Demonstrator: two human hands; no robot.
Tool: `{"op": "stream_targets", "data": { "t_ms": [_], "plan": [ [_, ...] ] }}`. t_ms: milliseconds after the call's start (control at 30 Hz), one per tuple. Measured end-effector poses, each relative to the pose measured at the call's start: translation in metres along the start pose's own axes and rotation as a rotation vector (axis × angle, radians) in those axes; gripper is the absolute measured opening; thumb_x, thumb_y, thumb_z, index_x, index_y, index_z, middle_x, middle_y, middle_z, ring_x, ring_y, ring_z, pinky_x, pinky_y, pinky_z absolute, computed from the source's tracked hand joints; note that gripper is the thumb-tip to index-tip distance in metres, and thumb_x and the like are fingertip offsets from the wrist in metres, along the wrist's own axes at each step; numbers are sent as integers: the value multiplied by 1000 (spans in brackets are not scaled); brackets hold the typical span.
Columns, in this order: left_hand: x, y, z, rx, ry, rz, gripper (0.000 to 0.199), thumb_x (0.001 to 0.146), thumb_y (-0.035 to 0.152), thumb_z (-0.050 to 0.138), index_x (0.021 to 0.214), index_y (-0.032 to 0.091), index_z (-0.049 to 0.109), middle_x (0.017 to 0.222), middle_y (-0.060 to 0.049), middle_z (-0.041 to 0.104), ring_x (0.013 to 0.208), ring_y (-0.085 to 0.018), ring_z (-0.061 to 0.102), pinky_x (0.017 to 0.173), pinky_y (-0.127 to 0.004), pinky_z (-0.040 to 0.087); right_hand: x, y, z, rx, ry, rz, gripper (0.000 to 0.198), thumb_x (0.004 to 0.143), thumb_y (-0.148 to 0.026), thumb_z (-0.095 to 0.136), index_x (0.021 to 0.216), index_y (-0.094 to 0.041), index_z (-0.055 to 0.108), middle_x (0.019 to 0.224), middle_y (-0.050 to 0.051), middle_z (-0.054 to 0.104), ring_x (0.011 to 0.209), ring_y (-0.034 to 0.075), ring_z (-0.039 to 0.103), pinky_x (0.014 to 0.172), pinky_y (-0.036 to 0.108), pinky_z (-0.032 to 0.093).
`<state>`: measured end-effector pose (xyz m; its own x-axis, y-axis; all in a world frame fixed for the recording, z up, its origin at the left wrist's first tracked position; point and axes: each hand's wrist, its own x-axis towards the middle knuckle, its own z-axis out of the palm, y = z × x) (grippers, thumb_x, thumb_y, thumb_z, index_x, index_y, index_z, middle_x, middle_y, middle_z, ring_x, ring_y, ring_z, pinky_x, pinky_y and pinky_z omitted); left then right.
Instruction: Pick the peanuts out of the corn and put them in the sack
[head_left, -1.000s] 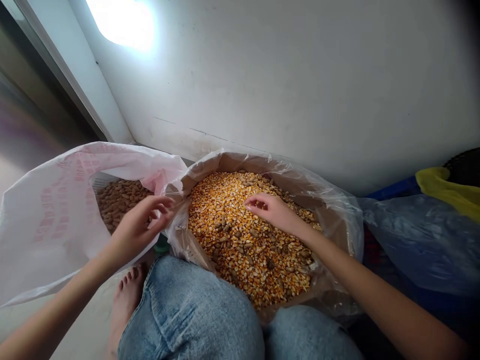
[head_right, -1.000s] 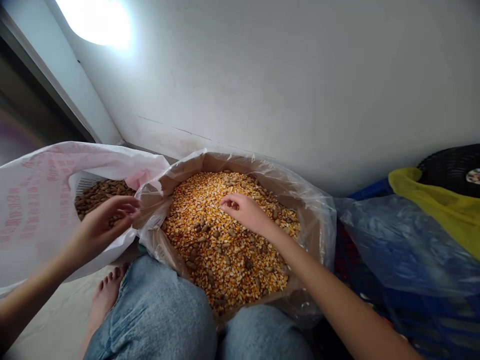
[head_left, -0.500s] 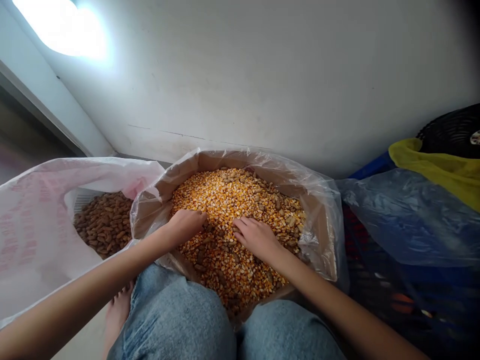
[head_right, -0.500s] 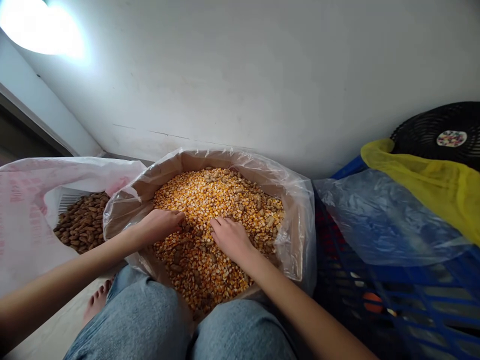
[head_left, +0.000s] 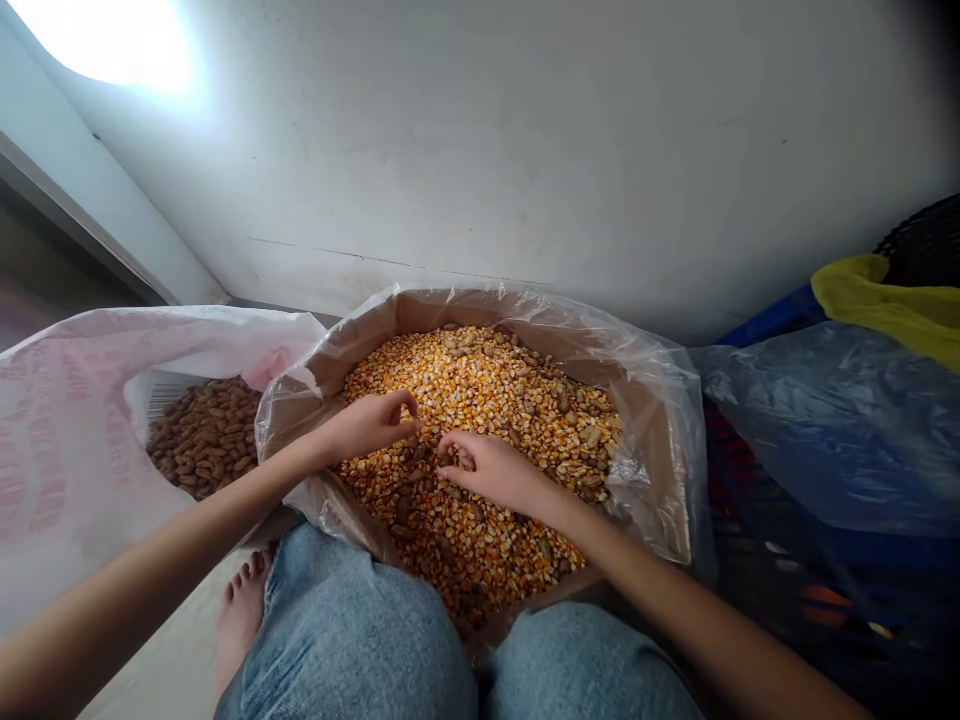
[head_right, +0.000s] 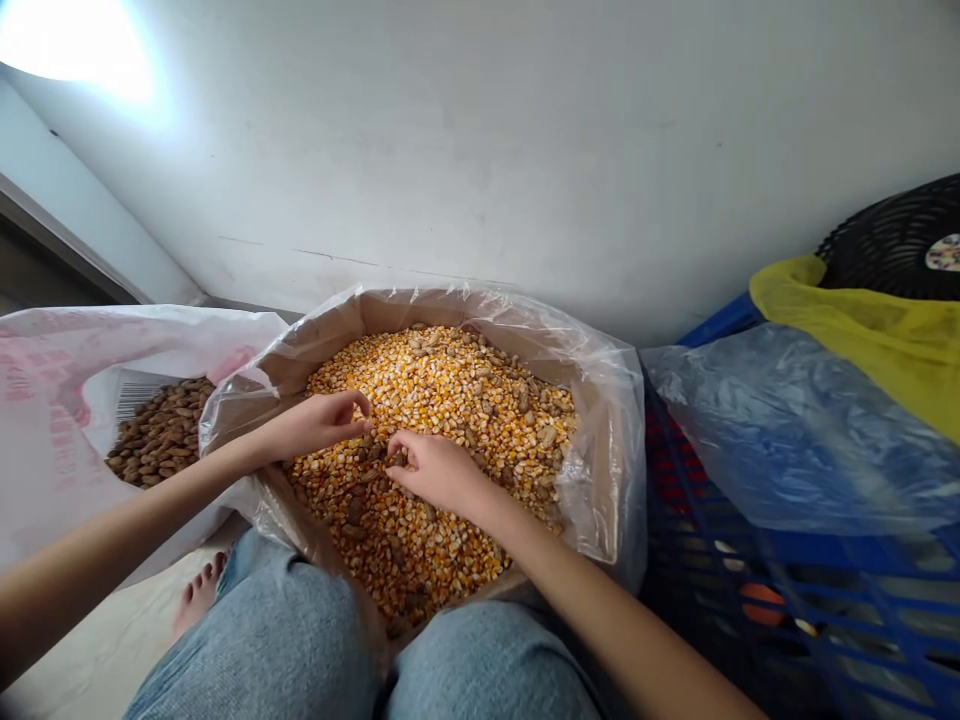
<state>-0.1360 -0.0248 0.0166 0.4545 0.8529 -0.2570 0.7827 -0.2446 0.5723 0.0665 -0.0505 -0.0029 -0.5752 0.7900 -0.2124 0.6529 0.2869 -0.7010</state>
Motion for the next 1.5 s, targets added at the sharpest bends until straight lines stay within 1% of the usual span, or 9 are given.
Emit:
{"op": "stream_targets", "data": {
  "t_ms": [100, 200, 467, 600, 767, 967, 1133, 1267, 1500],
  "plan": [
    [2, 1, 7, 406, -70, 109, 27, 76, 35, 43, 98, 20, 50, 78, -4, 60, 68, -16, 55, 57, -24, 37, 3, -4, 9, -444, -4, -81, 20, 77, -23, 46, 95, -20, 53, 85, 6, 59, 78, 18, 54, 66, 28, 38],
    [4, 0, 10, 529, -102, 96, 21, 78, 32, 41, 89, 19, 53, 81, -6, 62, 70, -16, 56, 58, -24, 37, 5, -1, 12, -471, -6, -82, 16, 78, -22, 44, 90, -19, 55, 85, 7, 59, 79, 18, 54, 67, 28, 38],
    [5, -4, 0, -240, 4, -32, 35, 77, 49, 37, 75, 17, 51, 58, 2, 45, 51, -8, 42, 48, -20, 33, 10, 11, -10, 1078, 115, 162, 16, 73, -35, 40, 76, -20, 45, 65, -1, 47, 52, 10, 42, 43, 20, 31],
    [3, -2, -8, -789, -37, -128, 30, 80, 43, 26, 67, 19, 37, 54, 5, 25, 40, -6, 25, 37, -18, 23, 7, 11, -22, 1342, 133, 228, 20, 73, -38, 41, 66, -19, 40, 63, -2, 44, 50, 8, 40, 40, 19, 28],
    [3, -5, -12, -900, -68, -162, 32, 80, 43, 18, 64, 20, 32, 56, 4, 28, 39, -6, 22, 35, -20, 20, -10, 13, -19, 828, -25, 235, 36, 70, -48, 51, 56, -18, 36, 49, -7, 28, 39, 5, 24, 37, 18, 16],
    [3, 7, 10, 68, -36, -44, 42, 75, 54, 36, 66, 17, 52, 55, 0, 49, 51, -11, 46, 48, -23, 33, -29, 12, -2, -308, 9, -13, 17, 76, -31, 49, 89, -21, 54, 73, 1, 58, 65, 14, 53, 55, 23, 34],
    [6, 26, 28, 620, -110, 21, 34, 79, 40, 37, 78, 14, 59, 73, -11, 63, 64, -22, 58, 51, -28, 37, -25, 12, 8, -630, -74, -60, 16, 80, -20, 41, 89, -18, 54, 83, 9, 61, 74, 20, 57, 58, 27, 37],
    [9, 24, 26, 564, -119, 1, 31, 81, 34, 34, 82, 18, 61, 75, -8, 64, 67, -21, 60, 53, -27, 39, -24, 14, 1, -283, 45, 21, 17, 79, -31, 44, 86, -20, 56, 75, 4, 60, 66, 16, 54, 55, 25, 35],
    [7, 23, 34, 656, -169, 95, 40, 73, 52, 44, 74, 16, 62, 67, -10, 63, 62, -21, 59, 53, -27, 40, -32, 17, -23, 1032, 193, 219, 20, 73, -37, 46, 84, -21, 45, 57, -5, 38, 42, 6, 32, 36, 18, 22]
  ]
}}
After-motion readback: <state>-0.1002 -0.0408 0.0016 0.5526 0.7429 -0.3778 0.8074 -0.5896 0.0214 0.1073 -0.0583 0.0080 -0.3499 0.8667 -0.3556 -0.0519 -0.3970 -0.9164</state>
